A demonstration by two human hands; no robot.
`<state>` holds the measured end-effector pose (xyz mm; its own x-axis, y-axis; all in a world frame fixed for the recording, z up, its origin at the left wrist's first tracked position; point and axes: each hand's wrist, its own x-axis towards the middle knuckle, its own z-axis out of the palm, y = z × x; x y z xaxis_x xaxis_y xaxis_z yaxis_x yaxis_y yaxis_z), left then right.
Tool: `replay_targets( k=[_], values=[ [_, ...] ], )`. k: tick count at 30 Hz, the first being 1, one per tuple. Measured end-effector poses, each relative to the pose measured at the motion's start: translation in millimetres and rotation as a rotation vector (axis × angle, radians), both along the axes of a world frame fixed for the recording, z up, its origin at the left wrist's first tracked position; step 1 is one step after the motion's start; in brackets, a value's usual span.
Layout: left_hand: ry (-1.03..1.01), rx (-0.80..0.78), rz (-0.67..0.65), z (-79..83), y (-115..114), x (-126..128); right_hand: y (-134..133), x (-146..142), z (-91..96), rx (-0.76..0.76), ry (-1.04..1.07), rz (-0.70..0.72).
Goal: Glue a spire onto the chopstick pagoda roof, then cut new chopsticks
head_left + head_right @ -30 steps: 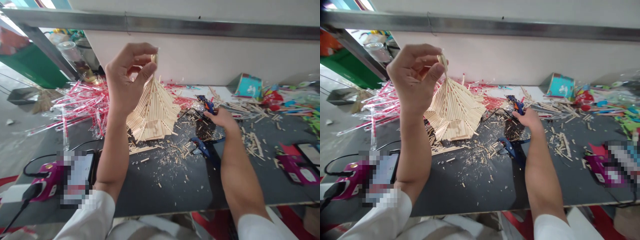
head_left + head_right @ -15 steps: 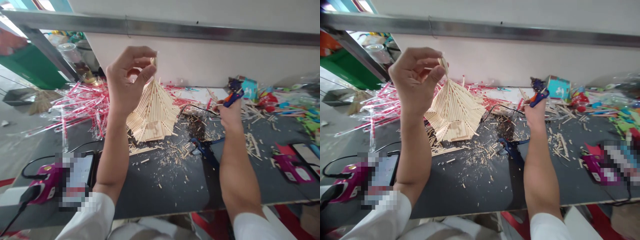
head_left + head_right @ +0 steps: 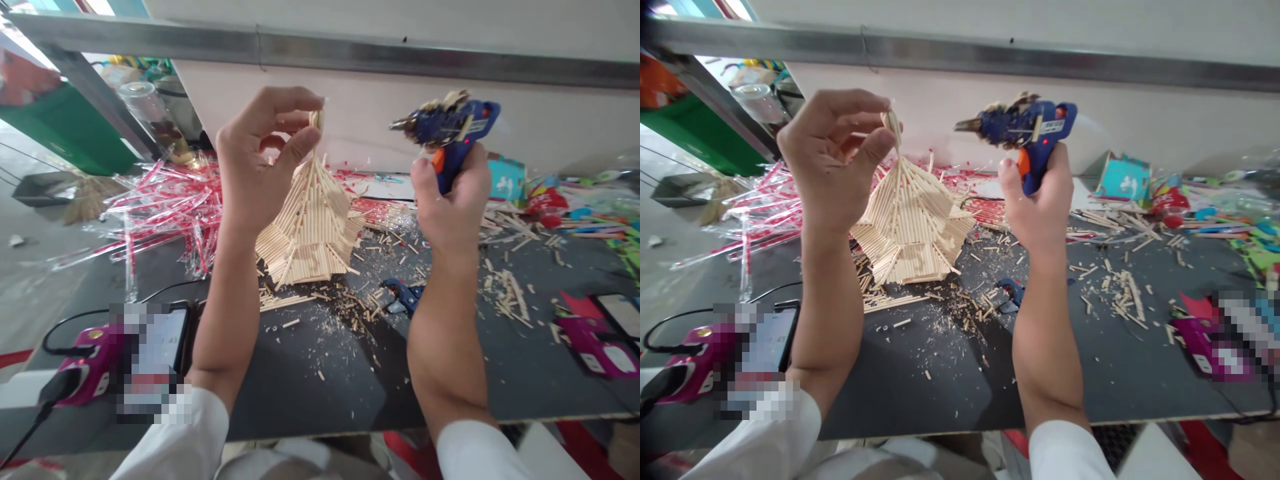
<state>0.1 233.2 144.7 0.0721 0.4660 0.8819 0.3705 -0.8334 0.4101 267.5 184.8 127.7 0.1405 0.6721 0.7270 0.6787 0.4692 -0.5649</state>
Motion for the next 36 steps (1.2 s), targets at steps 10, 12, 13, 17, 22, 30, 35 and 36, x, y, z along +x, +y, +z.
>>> replay_targets(
  k=[10, 12, 13, 17, 22, 30, 35, 36],
  values=[
    [0.004, 0.009, 0.009, 2.8, -4.5, 1.1, -4.3, -28.1, -4.8, -0.045, -0.146, -0.101],
    [0.009, 0.017, 0.015, 2.7, -4.2, 1.1, -4.0, -30.4, -5.1, -0.049, -0.160, -0.103],
    [0.015, 0.021, 0.019, 2.6, -4.0, 1.1, -3.8, -31.3, -5.0, -0.052, -0.168, -0.106],
    [0.040, 0.047, 0.026, 2.5, -2.4, 0.2, -3.1, -33.6, -3.5, -0.058, -0.192, -0.143],
    [0.059, 0.043, 0.020, 3.0, -4.0, 0.6, -3.0, -34.9, -2.2, -0.087, -0.163, -0.123],
    [-0.002, 0.014, 0.028, 2.7, -10.7, 5.0, -4.3, -34.2, -1.7, -0.070, -0.168, -0.121],
    [0.034, -0.025, 0.041, 2.9, -11.1, 3.9, -5.5, -33.3, -0.1, -0.095, -0.147, -0.110],
    [0.031, -0.018, 0.037, 3.0, -12.0, 4.0, -5.7, -33.0, 0.0, -0.111, -0.136, -0.095]
  ],
)
